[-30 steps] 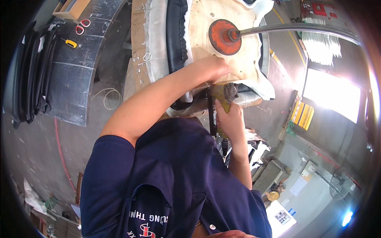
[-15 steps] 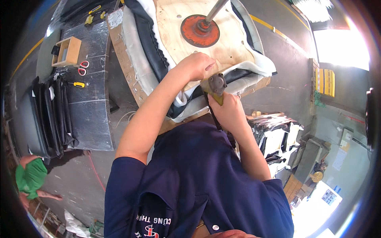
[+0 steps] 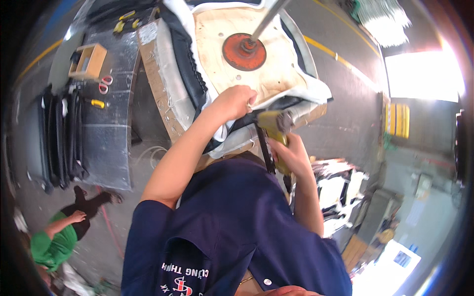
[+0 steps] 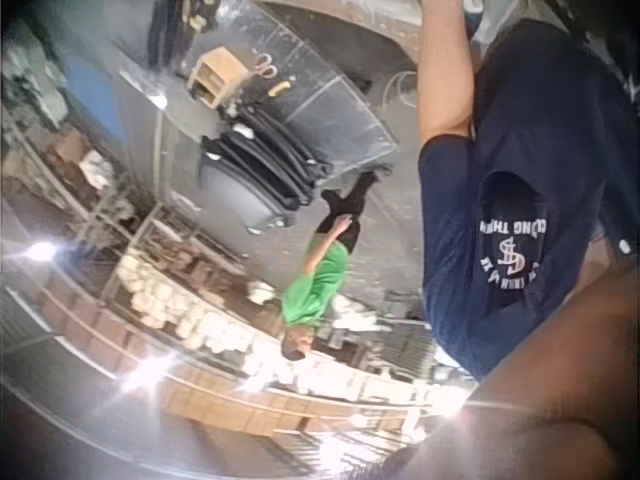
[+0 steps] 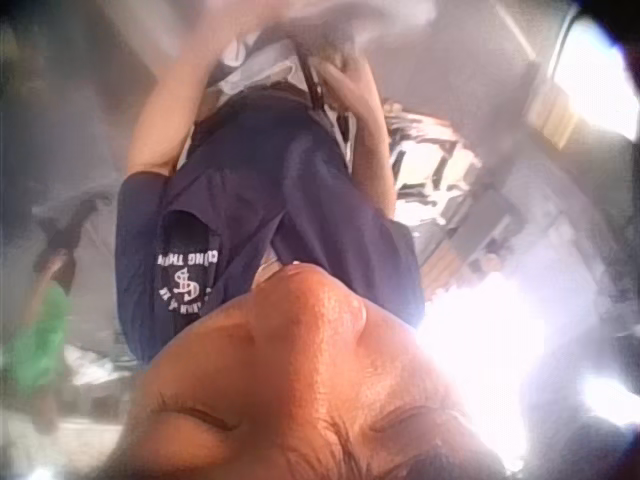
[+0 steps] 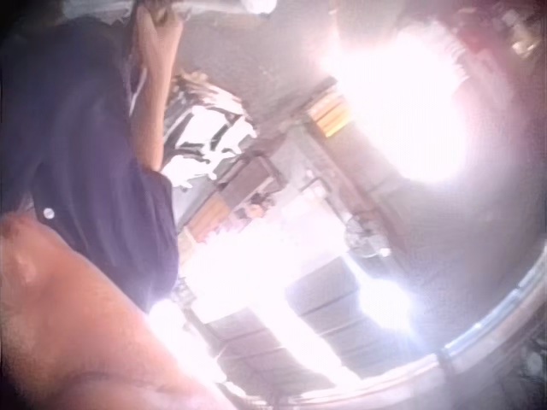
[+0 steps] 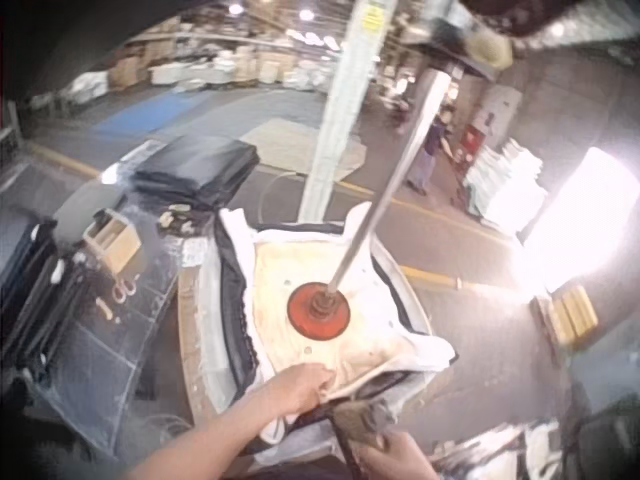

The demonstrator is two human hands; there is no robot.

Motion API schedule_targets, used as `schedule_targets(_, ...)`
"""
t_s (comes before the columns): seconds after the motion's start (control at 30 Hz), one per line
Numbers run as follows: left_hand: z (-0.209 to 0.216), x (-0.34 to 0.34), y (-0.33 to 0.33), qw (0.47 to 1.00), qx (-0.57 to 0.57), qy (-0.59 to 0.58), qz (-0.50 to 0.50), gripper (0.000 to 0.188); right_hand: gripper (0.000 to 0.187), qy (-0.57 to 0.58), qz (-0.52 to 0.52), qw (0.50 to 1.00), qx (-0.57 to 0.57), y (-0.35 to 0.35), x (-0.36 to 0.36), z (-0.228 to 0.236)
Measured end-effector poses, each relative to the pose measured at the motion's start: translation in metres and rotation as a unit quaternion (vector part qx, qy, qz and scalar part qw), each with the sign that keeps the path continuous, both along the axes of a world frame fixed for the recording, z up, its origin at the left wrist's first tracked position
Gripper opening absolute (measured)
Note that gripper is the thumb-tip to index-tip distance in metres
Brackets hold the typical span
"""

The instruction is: The person places a white fabric over a wooden seat base, smooths it, and uses a staple gun to secure the fabric around the edges. The person repeatedly pulls and staples the fabric to ensure it is taut.

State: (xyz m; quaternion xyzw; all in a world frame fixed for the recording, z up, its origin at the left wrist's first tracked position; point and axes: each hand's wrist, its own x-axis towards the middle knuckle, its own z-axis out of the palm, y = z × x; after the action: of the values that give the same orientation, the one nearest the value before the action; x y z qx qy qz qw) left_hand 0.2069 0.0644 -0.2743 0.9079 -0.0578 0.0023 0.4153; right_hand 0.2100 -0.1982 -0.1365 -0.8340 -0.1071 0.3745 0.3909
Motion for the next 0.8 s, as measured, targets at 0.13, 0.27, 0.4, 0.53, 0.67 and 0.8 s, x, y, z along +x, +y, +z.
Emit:
schedule_targets(0.13, 0.016, -0.022, -0.028, 0.998, 0.026, -0.035, 0.034, 0.026, 0.024, 0.049, -0.133, 0.981, 0.133, -0.075, -0.015, -0.025)
schedule_targets(0.27, 0.007, -0.014, -0.057, 0.998, 0.041, -0.032, 0.043, 0.037, 0.033, 0.0, -0.163, 0.98, 0.118, -0.075, -0.001, -0.025)
schedule_targets(0.4, 0.001, 0.015, -0.076, 0.994, 0.062, -0.069, 0.065, 0.034, 0.038, -0.138, -0.052, 0.989, -0.007, -0.05, 0.039, -0.017)
schedule_targets(0.53, 0.0, 0.037, -0.084, 0.985, 0.108, -0.096, 0.093, 0.029, 0.04, -0.15, -0.069, 0.985, -0.051, -0.029, 0.075, -0.018)
schedule_targets(0.67, -0.008, 0.046, -0.084, 0.986, 0.092, -0.094, 0.104, 0.023, 0.049, -0.118, -0.043, 0.984, -0.127, -0.021, 0.103, -0.015)
schedule_targets(0.8, -0.014, 0.046, -0.086, 0.982, 0.127, -0.098, 0.101, 0.014, 0.051, -0.085, -0.032, 0.984, -0.151, -0.017, 0.115, -0.015)
